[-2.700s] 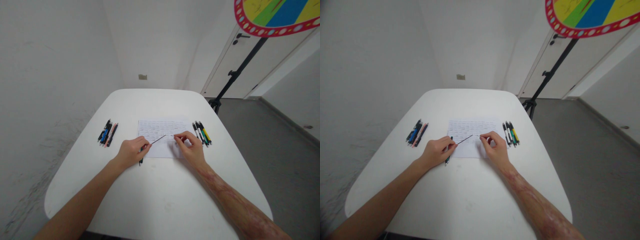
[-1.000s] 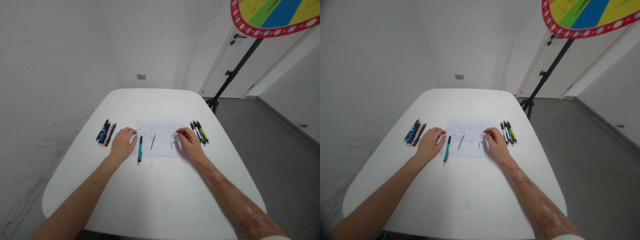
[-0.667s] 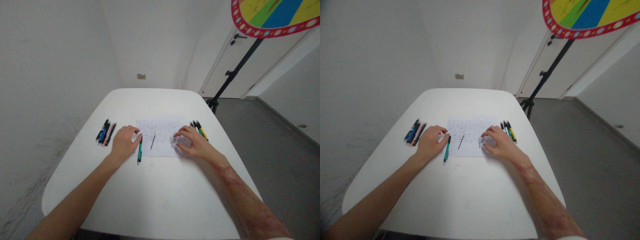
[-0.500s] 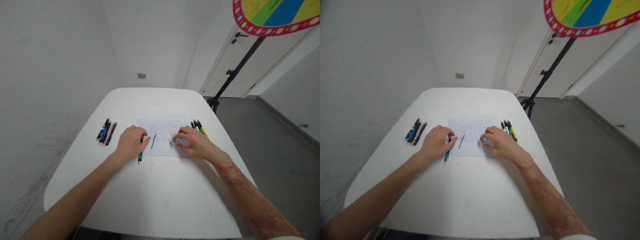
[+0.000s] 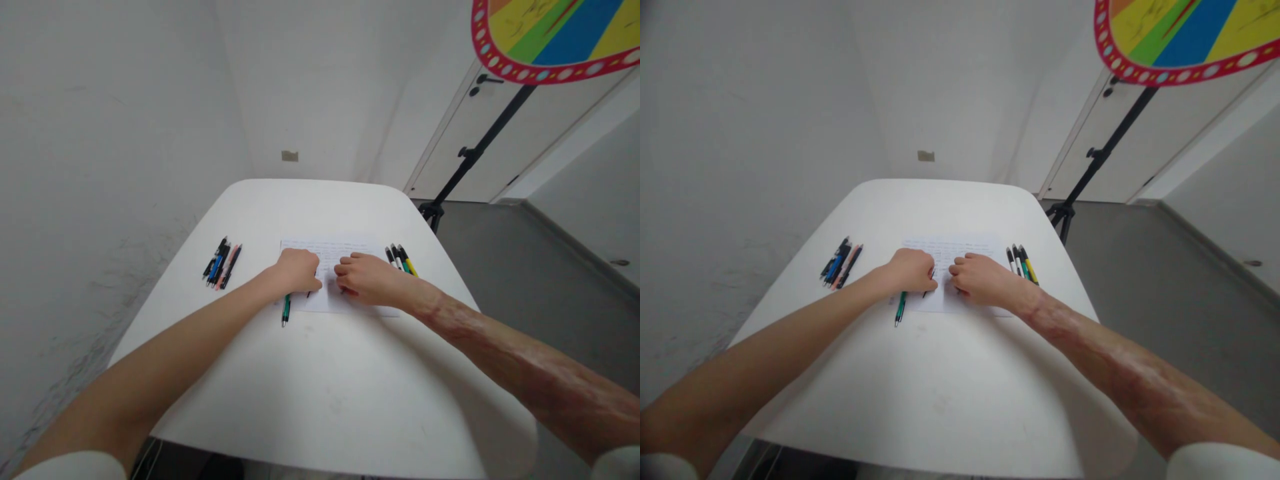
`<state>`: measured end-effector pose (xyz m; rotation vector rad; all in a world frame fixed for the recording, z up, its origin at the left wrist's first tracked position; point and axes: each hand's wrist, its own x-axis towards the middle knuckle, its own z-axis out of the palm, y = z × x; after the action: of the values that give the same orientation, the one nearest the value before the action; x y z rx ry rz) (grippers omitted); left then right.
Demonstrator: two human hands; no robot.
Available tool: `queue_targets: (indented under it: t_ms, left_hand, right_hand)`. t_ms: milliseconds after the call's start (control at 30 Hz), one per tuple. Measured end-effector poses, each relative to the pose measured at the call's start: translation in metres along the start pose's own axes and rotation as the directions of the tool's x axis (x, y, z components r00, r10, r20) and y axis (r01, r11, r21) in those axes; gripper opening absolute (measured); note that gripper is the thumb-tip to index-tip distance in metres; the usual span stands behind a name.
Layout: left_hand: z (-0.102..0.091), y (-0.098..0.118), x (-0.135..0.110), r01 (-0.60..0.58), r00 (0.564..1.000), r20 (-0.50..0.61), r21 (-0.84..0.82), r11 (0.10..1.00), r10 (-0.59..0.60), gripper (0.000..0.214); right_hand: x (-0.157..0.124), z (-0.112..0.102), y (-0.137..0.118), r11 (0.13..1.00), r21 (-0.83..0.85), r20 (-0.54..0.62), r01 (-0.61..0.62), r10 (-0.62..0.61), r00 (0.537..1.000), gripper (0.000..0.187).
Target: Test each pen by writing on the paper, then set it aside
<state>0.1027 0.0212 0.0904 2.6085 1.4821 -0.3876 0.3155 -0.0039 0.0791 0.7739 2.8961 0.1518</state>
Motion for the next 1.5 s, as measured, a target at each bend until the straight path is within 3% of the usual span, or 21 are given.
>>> queue_targets:
  t_ms: [267, 400, 500, 567, 667, 767, 867, 933, 1067, 1333, 1500]
  left_hand:
    - [-0.004, 0.006, 0.003, 0.039, 0.999, 0.014, 0.009, 0.999, -0.039, 0.027]
    - [-0.007, 0.0, -0.015, 0.072, 0.986, -0.15, -0.044, 0.996, -0.078, 0.018]
    - [0.001, -0.007, -0.032, 0.05, 0.946, -0.315, -0.086, 0.995, -0.075, 0.013]
    - [0.012, -0.012, -0.043, -0.004, 0.891, -0.452, -0.082, 0.997, -0.033, 0.01]
    - [0.034, -0.017, -0.054, -0.13, 0.752, -0.654, -0.017, 0.991, 0.088, 0.008]
    - [0.054, -0.016, -0.061, -0.247, 0.591, -0.772, 0.103, 0.963, 0.234, 0.015]
    - [0.067, -0.014, -0.064, -0.259, 0.496, -0.825, 0.158, 0.953, 0.271, 0.02]
    - [0.073, -0.012, -0.065, -0.271, 0.472, -0.834, 0.171, 0.947, 0.286, 0.019]
    - [0.079, -0.012, -0.064, -0.31, 0.471, -0.831, 0.161, 0.937, 0.298, 0.016]
    - [0.082, -0.01, -0.063, -0.322, 0.469, -0.834, 0.145, 0.936, 0.29, 0.015]
    - [0.08, -0.007, -0.064, -0.327, 0.441, -0.853, 0.137, 0.935, 0.279, 0.015]
  right_hand:
    - [0.005, 0.001, -0.001, 1.0, -0.013, -0.057, 0.018, -0.019, 0.998, 0.007]
    - [-0.008, -0.003, -0.007, 0.982, 0.165, -0.255, -0.095, 0.136, 0.957, 0.004]
    - [-0.018, -0.001, -0.018, 0.884, 0.456, -0.447, -0.103, 0.327, 0.833, 0.007]
    - [-0.019, 0.006, -0.029, 0.735, 0.676, -0.496, -0.045, 0.5, 0.71, 0.008]
    - [-0.011, 0.022, -0.045, 0.439, 0.898, -0.385, 0.031, 0.75, 0.538, 0.003]
    - [0.002, 0.04, -0.057, 0.168, 0.974, -0.218, 0.152, 0.876, 0.43, 0.011]
    - [0.011, 0.051, -0.068, 0.049, 0.978, -0.13, 0.202, 0.903, 0.411, 0.018]
    - [0.015, 0.054, -0.074, 0.015, 0.974, -0.107, 0.225, 0.909, 0.403, 0.019]
    - [0.019, 0.059, -0.081, -0.023, 0.962, -0.08, 0.271, 0.928, 0.363, 0.02]
    - [0.02, 0.063, -0.083, -0.082, 0.96, -0.029, 0.267, 0.922, 0.386, 0.02]
    - [0.02, 0.064, -0.083, -0.089, 0.95, -0.023, 0.299, 0.936, 0.352, 0.022]
